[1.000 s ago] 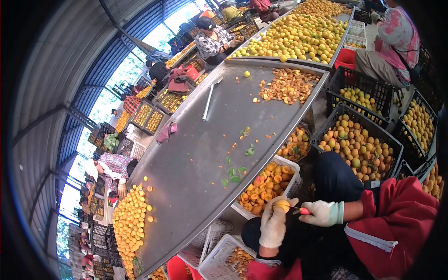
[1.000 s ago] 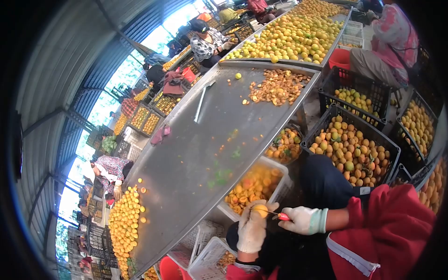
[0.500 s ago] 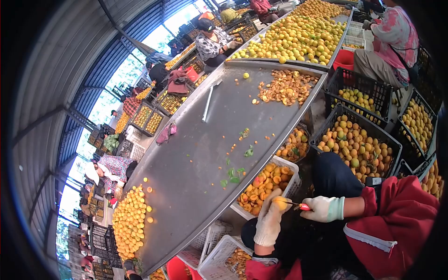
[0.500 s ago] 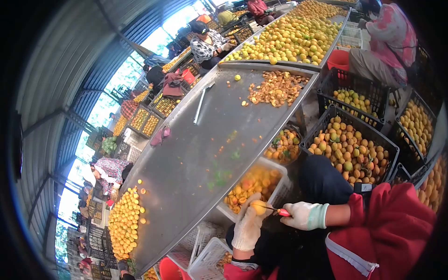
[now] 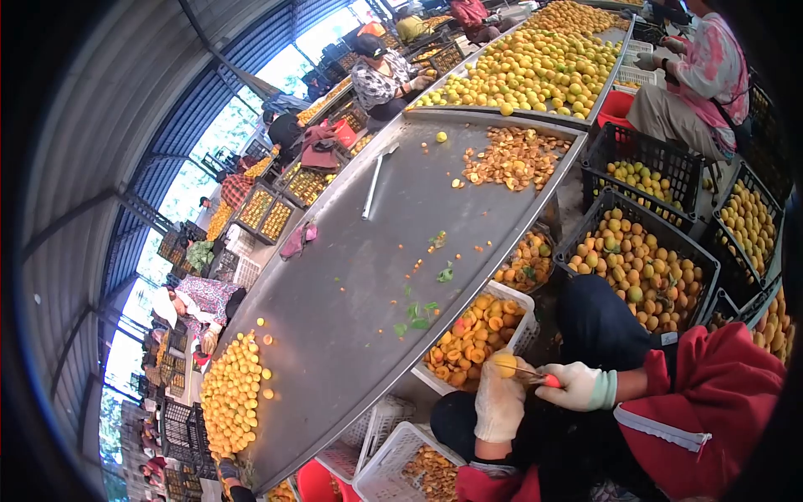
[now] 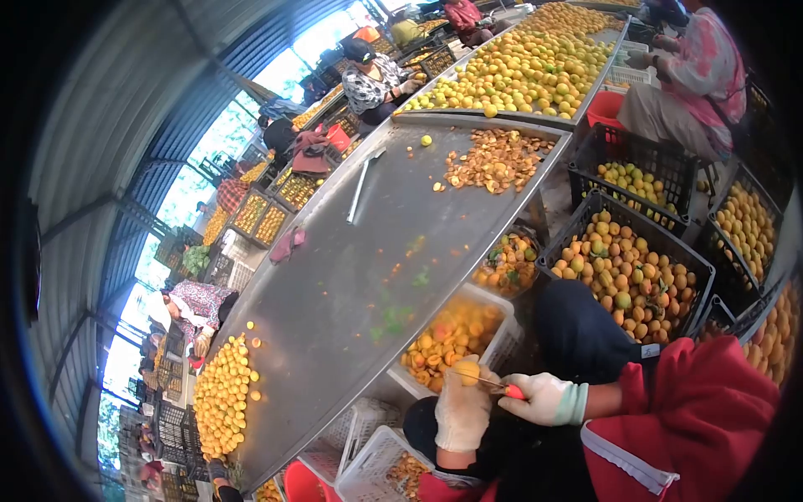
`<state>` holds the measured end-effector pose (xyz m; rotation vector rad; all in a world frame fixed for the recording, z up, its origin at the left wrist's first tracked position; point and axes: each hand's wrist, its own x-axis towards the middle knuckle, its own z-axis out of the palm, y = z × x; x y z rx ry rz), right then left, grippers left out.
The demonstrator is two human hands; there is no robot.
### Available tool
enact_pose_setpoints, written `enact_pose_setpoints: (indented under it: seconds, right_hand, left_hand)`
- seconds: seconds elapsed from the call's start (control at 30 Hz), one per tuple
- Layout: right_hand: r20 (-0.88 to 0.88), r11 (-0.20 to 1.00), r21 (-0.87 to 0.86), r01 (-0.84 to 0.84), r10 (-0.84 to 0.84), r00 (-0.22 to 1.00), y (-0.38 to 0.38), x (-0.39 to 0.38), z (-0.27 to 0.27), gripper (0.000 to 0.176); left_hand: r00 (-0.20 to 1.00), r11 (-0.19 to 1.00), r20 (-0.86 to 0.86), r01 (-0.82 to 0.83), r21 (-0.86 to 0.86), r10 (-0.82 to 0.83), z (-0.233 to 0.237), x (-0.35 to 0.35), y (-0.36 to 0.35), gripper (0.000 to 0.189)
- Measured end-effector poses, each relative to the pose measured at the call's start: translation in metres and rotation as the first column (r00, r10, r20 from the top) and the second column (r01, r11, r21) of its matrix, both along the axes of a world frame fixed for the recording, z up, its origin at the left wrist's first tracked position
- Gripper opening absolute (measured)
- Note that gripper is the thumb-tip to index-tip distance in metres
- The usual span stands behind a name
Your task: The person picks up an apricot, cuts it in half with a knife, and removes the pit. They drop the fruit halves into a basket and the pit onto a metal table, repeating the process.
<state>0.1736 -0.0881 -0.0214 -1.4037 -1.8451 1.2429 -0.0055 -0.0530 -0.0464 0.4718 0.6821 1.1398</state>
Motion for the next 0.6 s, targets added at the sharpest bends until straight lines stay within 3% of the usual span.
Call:
enact_pose_setpoints:
  seconds: [0.07, 0.1, 0.13, 0.17, 0.2, 0.27, 0.3, 0.4, 0.43, 0.47, 0.53, 0.57, 0.6]
  right_hand:
    - [-0.115, 0.993, 0.093, 0.068, -0.057, 0.992, 0.005, 0.008, 0.001, 0.042]
    - [-0.232, 0.987, 0.144, 0.07, -0.035, 0.972, 0.014, 0.008, 0.0, 0.046]
    - [-0.343, 0.978, 0.191, 0.079, -0.008, 0.939, 0.023, 0.007, 0.0, 0.049]
    - [-0.32, 0.988, 0.156, -0.012, 0.062, 0.945, 0.029, 0.009, 0.006, 0.058]
    - [-0.35, 0.965, 0.247, -0.091, 0.177, 0.92, 0.036, 0.006, -0.009, 0.064]
    - [-0.506, 0.948, -0.072, -0.31, 0.233, 0.83, 0.035, 0.003, 0.001, 0.065]
    - [-0.592, 0.946, -0.031, -0.322, 0.242, 0.769, 0.034, -0.001, -0.007, 0.063]
    - [-0.588, 0.949, -0.021, -0.313, 0.242, 0.772, 0.029, -0.003, 0.003, 0.062]
    - [-0.587, 0.95, -0.023, -0.313, 0.241, 0.773, 0.03, -0.003, 0.001, 0.062]
    - [-0.481, 0.97, 0.119, -0.213, 0.244, 0.842, 0.031, -0.004, -0.003, 0.061]
    - [-0.263, 0.906, 0.42, -0.057, 0.182, 0.947, 0.03, -0.007, -0.009, 0.06]
    - [-0.261, 0.905, 0.422, -0.061, 0.186, 0.947, 0.027, -0.008, -0.006, 0.06]
    - [-0.362, 0.96, 0.278, -0.027, 0.13, 0.923, 0.021, -0.009, -0.001, 0.06]
  left_hand:
    - [0.99, 0.984, -0.099, 0.116, 0.136, -0.103, 0.019, -0.014, -0.005, 0.047]
    - [0.99, 0.984, -0.099, 0.117, 0.132, -0.104, 0.022, -0.019, -0.005, 0.047]
    - [0.961, 0.965, -0.176, 0.235, 0.113, -0.213, 0.024, -0.022, -0.006, 0.045]
    - [0.915, 0.933, -0.248, 0.35, 0.088, -0.32, 0.025, -0.022, -0.007, 0.044]
    - [0.914, 0.932, -0.246, 0.352, 0.086, -0.323, 0.027, -0.019, -0.008, 0.044]
    - [0.877, 0.93, -0.352, 0.365, 0.044, -0.328, 0.035, -0.009, -0.01, 0.054]
    - [0.887, 0.947, -0.335, 0.317, -0.06, -0.318, 0.042, -0.004, -0.008, 0.058]
    - [0.874, 0.944, -0.36, 0.324, -0.066, -0.326, 0.032, -0.004, -0.019, 0.064]
    - [0.706, 0.94, -0.642, 0.332, -0.074, -0.3, 0.054, 0.002, -0.022, 0.05]
    - [0.706, 0.94, -0.641, 0.332, -0.074, -0.3, 0.065, 0.009, -0.024, 0.05]
    - [0.558, 0.974, -0.829, 0.208, 0.093, -0.04, 0.074, 0.021, -0.028, 0.038]
    - [0.613, 0.966, -0.786, 0.15, 0.211, 0.076, 0.069, 0.027, -0.029, 0.042]
    - [0.614, 0.966, -0.785, 0.148, 0.214, 0.08, 0.063, 0.03, -0.029, 0.042]
